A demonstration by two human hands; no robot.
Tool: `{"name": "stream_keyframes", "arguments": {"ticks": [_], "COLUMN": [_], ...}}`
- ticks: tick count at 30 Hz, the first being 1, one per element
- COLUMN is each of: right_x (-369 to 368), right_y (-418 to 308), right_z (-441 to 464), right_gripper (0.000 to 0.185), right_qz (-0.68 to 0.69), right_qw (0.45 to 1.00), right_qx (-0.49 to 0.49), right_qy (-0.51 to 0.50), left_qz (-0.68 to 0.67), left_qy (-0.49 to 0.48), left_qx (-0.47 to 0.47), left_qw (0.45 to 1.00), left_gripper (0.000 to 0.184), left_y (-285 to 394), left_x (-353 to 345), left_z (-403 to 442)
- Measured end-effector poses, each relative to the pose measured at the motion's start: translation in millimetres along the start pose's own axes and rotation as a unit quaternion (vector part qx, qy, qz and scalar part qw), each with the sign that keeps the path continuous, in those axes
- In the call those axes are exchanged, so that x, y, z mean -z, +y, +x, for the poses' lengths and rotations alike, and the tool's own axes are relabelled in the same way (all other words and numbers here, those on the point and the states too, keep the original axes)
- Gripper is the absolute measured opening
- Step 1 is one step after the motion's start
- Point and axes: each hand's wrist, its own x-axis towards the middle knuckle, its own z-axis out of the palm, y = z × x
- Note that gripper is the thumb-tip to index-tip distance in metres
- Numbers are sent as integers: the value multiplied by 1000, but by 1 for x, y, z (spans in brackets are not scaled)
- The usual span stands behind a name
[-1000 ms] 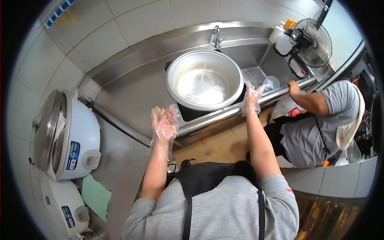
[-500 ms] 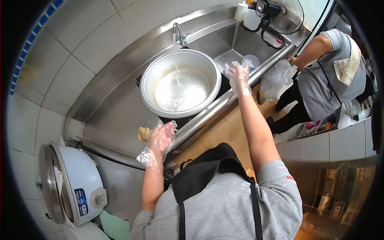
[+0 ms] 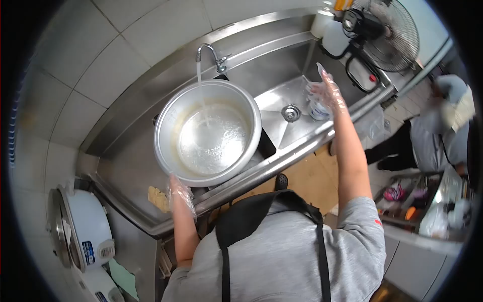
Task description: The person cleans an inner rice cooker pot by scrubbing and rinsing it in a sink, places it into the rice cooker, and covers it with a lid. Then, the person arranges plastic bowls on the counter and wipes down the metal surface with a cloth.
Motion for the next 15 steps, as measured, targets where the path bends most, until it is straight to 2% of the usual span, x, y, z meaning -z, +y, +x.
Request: {"name": "stream_keyframes", "arguments": {"ticks": [3,5,6,7,9,11,12,13,15], "right_x": [-15,-26,-36,-50,-92,-150,-176,-202,-252], "right_y": [-31,-37,-38,-31,-19,-14,-5,9,14], "right_z": [4,31,42,52,72,55,58,56,36], "right_gripper": [98,101,102,92,90,81,72,65,66], "right_qz": [-48,-105,-131,-85,-100,-93,-32,-133,-322], "right_qw": [999,992,985,976,946,913,892,862,786], "right_qx": [4,32,46,80,94,55,-30,4,18], "right_qy": [1,-66,-101,-186,-294,-393,-450,-489,-527], "left_qz": [190,400,272,140,246,299,309,319,306], "left_qy": [111,199,197,193,215,201,221,241,230], "left_qx": [-125,-204,-249,-294,-321,-370,-375,-380,-423], "left_qw": [968,871,908,926,889,857,846,834,821], "left_gripper": [64,68,66,63,59,53,51,49,44], "left_y": [-3,43,57,67,92,107,114,120,130], "left_x": [21,-13,-41,-67,-88,-114,-131,-148,-176], "left_z": [44,-17,-48,-73,-96,-123,-136,-148,-163]}}
